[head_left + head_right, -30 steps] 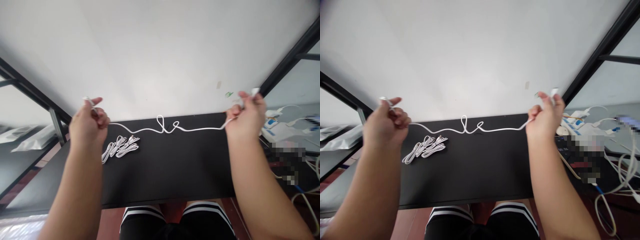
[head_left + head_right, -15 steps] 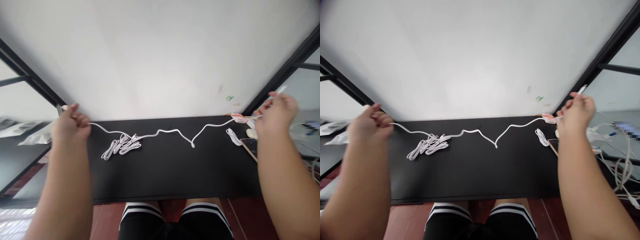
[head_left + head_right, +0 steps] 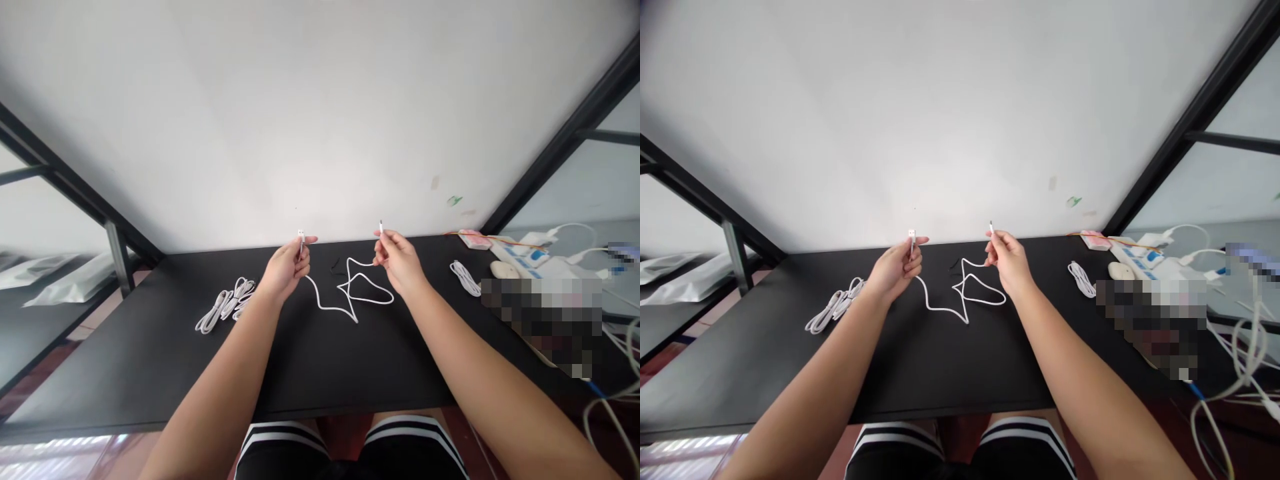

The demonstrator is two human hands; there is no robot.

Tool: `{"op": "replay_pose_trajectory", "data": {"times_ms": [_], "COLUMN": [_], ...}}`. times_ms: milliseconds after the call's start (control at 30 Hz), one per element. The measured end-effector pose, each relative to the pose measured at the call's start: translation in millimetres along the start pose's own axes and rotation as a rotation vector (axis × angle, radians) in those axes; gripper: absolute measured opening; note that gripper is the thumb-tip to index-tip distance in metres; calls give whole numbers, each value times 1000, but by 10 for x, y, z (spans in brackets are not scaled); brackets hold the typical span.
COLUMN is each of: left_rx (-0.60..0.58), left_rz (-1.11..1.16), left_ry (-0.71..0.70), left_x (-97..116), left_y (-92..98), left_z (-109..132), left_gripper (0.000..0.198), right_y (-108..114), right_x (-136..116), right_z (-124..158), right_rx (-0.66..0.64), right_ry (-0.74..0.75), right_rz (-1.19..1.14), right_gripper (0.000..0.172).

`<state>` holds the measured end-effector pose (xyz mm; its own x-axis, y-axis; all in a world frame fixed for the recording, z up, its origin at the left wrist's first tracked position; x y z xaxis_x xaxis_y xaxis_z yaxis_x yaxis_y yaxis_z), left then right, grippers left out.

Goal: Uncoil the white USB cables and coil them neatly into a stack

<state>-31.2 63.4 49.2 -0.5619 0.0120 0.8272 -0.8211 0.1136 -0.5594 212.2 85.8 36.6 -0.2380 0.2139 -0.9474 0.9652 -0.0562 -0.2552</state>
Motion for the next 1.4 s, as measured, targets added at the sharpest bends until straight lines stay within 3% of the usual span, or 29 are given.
{"op": "replay_pose_trajectory", "data": {"times_ms": [200,333,433,767,1000,1300,1400], "left_rx": [-40,-51,-67,-81,-50,-21,24], "left_rz": [-135,-178,-197,-209,-228,-224,-277], "left_ry": [-75,-113,-128,-109,-95,-124,-197], "left_x": [-316,-409,-431,-452,-430,-400,-381], "left_y": [-52,-89,-109,-117,-138,-72,-46], "left_z": [50,73,93,117,138,140,130], "left_gripper": [36,33,33,32,35,26,26], "right_y": [-169,-314,-377,-345,-315,-268,-284], "right_x": [245,268,256,402,356,287,259], "right_z": [175,325,387,333,329,327,341], "right_rx": [-180,-381,-432,-396,-392,-255,-267], "right_ry": [-33,23,68,7,15,-22,-35], "right_rz": [165,266,279,176,185,168,154], "right_gripper": [38,38,37,40,35,28,24]}}
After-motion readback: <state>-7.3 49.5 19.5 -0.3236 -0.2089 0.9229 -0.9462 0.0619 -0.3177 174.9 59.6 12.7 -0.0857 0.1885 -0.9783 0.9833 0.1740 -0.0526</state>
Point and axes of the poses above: each hand's wrist, its own z-axis away from the middle knuckle, its own y-axis out of the back of the hand, x = y × z, the point moved 4 cm from there along -z, towards the middle knuckle, and after that the axes turned 5 degrees about z, right-handed, at the moved point
